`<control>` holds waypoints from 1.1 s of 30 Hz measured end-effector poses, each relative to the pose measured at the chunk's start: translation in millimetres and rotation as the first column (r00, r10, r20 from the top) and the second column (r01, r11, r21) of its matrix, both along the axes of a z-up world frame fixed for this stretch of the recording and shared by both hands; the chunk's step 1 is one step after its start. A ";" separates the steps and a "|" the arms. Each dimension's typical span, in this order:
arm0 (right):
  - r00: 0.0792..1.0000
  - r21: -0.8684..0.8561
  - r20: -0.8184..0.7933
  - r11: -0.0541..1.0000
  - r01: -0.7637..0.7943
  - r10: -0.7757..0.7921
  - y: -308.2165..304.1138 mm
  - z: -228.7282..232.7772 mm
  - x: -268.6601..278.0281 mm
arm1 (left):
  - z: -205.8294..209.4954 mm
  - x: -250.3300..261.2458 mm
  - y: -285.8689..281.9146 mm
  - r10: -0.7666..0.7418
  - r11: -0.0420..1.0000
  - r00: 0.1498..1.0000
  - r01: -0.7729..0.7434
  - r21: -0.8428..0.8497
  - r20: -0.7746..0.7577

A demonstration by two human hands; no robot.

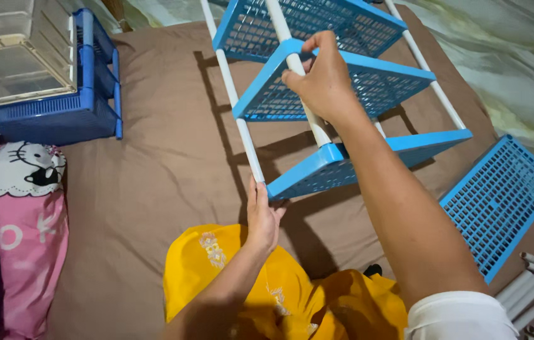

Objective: The person assembles a blue plastic storage rack by inserting white poles into the grid panels and connecting them to form a frame. They repeatedly insert, remove, and reposition poles and panels to build the structure.

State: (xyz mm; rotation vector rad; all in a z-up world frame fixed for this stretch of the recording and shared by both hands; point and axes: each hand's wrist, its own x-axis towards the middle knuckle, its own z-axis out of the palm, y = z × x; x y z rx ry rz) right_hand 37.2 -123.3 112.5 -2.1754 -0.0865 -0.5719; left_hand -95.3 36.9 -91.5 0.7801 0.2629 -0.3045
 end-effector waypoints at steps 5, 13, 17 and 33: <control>0.993 0.040 -0.116 0.999 -0.024 0.028 10.1 -4.0 -7.8 | -14.0 -11.0 3.1 -0.028 1.000 1.000 0.028 0.004 -0.012; 0.934 0.133 -0.350 0.991 -0.020 0.065 22.9 15.3 -45.0 | -7.1 -13.3 9.2 -0.172 0.962 0.974 0.198 0.190 -0.145; 0.865 0.193 -0.445 0.968 -0.160 0.232 11.7 17.1 -62.7 | -9.1 -14.3 9.7 -0.162 0.973 0.967 0.189 0.131 -0.197; 0.931 -0.513 -0.361 0.822 -0.246 0.054 -76.9 -75.8 -168.0 | -132.2 1.5 -13.4 -0.368 0.840 0.815 0.498 0.217 -0.447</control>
